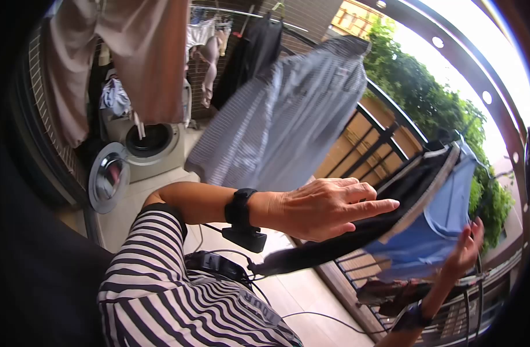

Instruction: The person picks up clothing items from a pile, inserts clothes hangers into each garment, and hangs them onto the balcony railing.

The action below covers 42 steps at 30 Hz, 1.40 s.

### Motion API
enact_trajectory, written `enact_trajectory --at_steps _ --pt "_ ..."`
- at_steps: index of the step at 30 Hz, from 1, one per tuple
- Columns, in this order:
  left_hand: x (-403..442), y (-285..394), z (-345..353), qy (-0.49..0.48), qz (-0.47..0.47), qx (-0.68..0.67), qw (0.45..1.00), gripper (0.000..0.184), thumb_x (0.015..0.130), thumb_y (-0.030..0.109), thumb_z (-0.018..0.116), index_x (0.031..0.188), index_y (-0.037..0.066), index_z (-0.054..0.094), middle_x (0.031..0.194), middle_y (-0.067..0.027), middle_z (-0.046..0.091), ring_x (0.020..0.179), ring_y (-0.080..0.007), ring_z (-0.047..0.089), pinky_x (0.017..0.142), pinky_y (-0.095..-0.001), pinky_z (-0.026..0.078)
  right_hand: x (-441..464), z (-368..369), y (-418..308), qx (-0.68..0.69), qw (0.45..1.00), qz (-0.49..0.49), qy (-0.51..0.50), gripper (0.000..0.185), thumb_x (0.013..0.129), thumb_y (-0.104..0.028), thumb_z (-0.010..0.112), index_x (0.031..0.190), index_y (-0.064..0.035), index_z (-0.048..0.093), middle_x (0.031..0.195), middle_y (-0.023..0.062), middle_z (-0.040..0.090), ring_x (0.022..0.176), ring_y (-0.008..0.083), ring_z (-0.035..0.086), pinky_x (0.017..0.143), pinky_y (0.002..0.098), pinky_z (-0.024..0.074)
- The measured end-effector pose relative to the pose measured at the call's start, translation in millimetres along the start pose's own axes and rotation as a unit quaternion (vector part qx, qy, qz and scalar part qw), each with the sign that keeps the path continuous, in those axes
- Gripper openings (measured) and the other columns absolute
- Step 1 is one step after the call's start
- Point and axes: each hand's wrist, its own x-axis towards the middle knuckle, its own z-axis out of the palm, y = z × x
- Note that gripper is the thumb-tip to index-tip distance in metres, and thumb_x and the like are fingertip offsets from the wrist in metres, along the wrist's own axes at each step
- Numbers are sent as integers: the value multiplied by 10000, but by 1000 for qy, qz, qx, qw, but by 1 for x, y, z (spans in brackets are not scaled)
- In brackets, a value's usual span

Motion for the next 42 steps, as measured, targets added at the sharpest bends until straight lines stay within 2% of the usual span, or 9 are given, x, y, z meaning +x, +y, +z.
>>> enact_trajectory --at_steps 3,5,6,9,14,19,27,33,42 --pt "-17 -12 -41 50 9 27 998 703 714 6 738 1359 92 473 1095 -101 562 869 -254 600 768 -361 507 -55 0 -119 -284 943 -97 146 399 980 -197 524 1334 -20 469 1337 144 494 1138 268 538 994 402 421" --pt "-33 -18 -78 93 20 43 994 373 756 -10 700 1120 34 632 1021 -107 609 899 -251 612 748 -338 522 -100 10 -162 -226 937 -207 170 260 947 -106 545 1175 13 580 1181 191 582 1049 261 596 943 375 469" --pt "-40 -17 -98 107 28 61 992 324 764 -12 687 1081 32 639 1009 -110 611 889 -250 612 738 -335 522 -123 15 -202 -210 942 -241 102 216 900 -213 618 955 -4 620 998 192 579 933 329 591 856 453 496" --pt "-67 -23 -149 174 5 105 979 269 760 -10 648 1019 60 668 969 -97 630 859 -244 609 746 -341 507 -161 54 -243 59 915 -374 -137 112 863 -21 551 937 29 619 924 160 605 738 299 617 624 380 518" --pt "-101 -95 -219 95 -106 162 977 303 858 131 645 1135 12 621 1152 -151 613 1031 -274 590 848 -344 481 -176 165 -290 220 927 -186 -241 150 812 -57 632 934 12 687 871 179 638 756 305 647 646 383 509" --pt "-171 -181 -282 153 -415 -92 892 481 864 31 625 1323 31 482 1313 -82 508 1106 -179 538 910 -302 480 -188 274 -324 487 729 92 -472 157 779 61 637 932 34 664 846 130 659 766 206 656 686 301 512" --pt "-262 -179 -390 360 -400 -5 843 688 811 -18 635 1421 36 322 1340 -114 436 1130 -188 504 984 -305 442 -210 422 -354 627 531 151 -550 330 872 -58 634 1185 30 580 1240 149 543 1118 226 562 865 329 527" --pt "-256 -124 -411 389 -404 170 810 645 863 55 608 1431 39 303 1395 -158 411 1179 -228 503 965 -343 427 -188 542 -318 612 550 188 -536 499 903 -47 574 1372 -12 407 1275 121 501 1082 192 534 854 288 489" --pt "-247 -59 -462 383 -421 526 632 573 932 43 487 1453 26 251 1439 -136 377 1297 -256 425 1032 -353 378 -121 686 -214 418 851 198 -249 338 907 -170 584 1198 2 577 1140 151 566 921 184 571 760 275 480"
